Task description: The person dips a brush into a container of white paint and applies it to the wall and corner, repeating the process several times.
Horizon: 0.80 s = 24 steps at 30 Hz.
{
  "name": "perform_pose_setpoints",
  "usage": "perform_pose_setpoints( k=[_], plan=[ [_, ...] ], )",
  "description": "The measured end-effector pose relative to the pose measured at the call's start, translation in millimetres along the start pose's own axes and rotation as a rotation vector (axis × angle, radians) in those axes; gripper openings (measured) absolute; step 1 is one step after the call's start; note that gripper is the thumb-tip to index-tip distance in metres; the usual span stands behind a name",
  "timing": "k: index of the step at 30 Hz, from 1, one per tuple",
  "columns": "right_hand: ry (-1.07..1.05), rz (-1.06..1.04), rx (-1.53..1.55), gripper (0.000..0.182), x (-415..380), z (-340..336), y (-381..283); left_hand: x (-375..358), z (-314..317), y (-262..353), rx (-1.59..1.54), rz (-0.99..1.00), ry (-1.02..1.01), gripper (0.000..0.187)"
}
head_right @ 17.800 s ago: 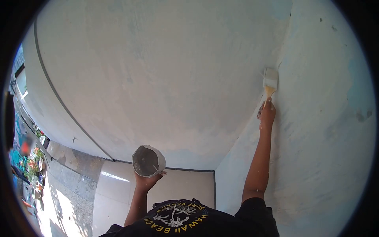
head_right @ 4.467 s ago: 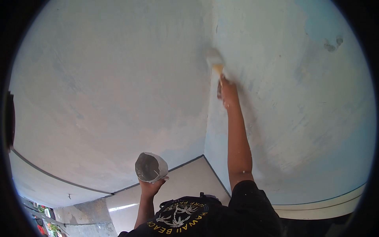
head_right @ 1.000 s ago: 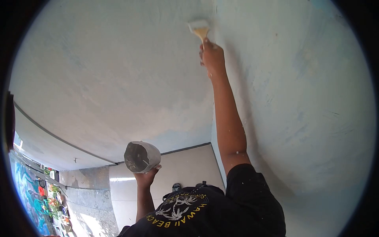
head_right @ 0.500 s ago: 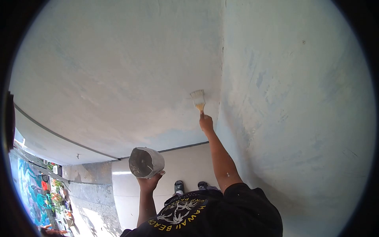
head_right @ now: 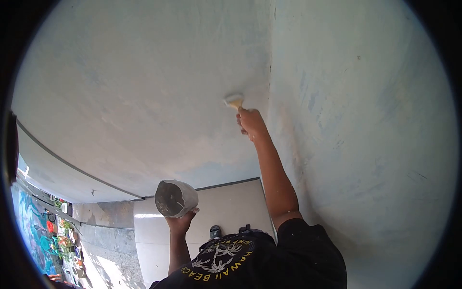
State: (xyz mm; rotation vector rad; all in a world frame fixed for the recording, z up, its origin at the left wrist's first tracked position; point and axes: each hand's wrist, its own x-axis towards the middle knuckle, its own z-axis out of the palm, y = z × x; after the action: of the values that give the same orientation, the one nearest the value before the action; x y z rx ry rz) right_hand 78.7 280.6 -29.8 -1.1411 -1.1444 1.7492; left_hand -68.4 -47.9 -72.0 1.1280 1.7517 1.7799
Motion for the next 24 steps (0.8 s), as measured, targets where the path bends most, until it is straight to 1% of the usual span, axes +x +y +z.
perform_pose_setpoints(
  k=[1, 5, 7, 8, 9, 10, 11, 13, 14, 15, 16, 17, 18, 21, 22, 23, 24],
  plan=[
    [0.018, -0.087, -0.038, 0.031, -12.9, 7.1, -22.8, -2.3, 0.4, 0.3, -0.021, -0.039, -0.004, 0.092],
    [0.011, -0.388, -0.044, 0.035, -43.4, 43.3, -115.6, 2.2, -5.4, -3.6, 0.035, -0.055, -0.071, 0.095],
    [-0.022, -0.580, 0.032, 0.036, -46.0, 58.0, -152.2, 4.8, -5.4, -11.3, -0.029, 0.008, -0.082, 0.098],
    [-0.023, -0.580, 0.033, 0.036, -49.8, 64.4, -168.2, 3.8, -6.2, -12.1, -0.028, 0.008, -0.081, 0.098],
    [0.016, -0.630, 0.008, 0.037, -52.0, 70.1, -181.1, 3.7, -6.4, -15.4, -0.016, 0.033, -0.084, 0.093],
    [0.056, -0.677, -0.016, 0.038, -51.7, 72.2, -188.5, 3.6, -6.0, -15.9, -0.003, 0.057, -0.090, 0.087],
    [0.042, -0.705, -0.028, 0.041, -44.0, 68.2, -184.2, 2.5, -5.1, -14.9, 0.002, 0.059, -0.092, 0.087],
    [0.049, -0.740, -0.047, 0.046, -23.5, 53.0, -148.3, 2.8, -0.8, -7.8, -0.064, 0.072, -0.068, 0.090],
    [0.072, -0.644, -0.079, 0.047, -11.7, 45.7, -117.6, 4.5, -0.7, -8.6, -0.065, 0.067, -0.067, 0.090],
    [0.095, -0.541, -0.114, 0.048, 3.0, 36.9, -77.0, 4.7, -2.6, -9.6, -0.052, 0.019, -0.073, 0.094],
    [0.122, -0.644, -0.188, 0.047, 30.7, 24.0, -21.5, 4.7, -5.4, -9.7, -0.038, -0.031, -0.081, 0.099],
    [0.163, -0.594, -0.199, 0.047, 34.3, 20.2, 21.8, 5.8, -7.4, -8.0, -0.037, -0.037, -0.081, 0.099],
    [0.147, -0.445, -0.156, 0.047, 33.0, 18.6, 56.5, 7.6, -8.0, -6.0, -0.027, -0.038, -0.100, 0.100],
    [0.179, -0.363, -0.160, 0.049, 46.5, 11.3, 151.5, 6.1, -10.0, -6.4, -0.011, -0.052, -0.118, 0.101],
    [0.216, -0.354, -0.238, 0.050, 57.1, 7.3, 183.5, 6.3, -10.1, -7.0, -0.017, -0.051, -0.119, 0.102],
    [0.255, -0.349, -0.316, 0.051, 62.9, 3.3, 206.3, 8.0, -8.8, -6.3, -0.011, -0.052, -0.125, 0.102],
    [0.258, -0.349, -0.311, 0.051, 61.6, 0.6, 219.2, 10.0, -6.6, -4.2, -0.029, -0.026, -0.120, 0.102]
  ],
)
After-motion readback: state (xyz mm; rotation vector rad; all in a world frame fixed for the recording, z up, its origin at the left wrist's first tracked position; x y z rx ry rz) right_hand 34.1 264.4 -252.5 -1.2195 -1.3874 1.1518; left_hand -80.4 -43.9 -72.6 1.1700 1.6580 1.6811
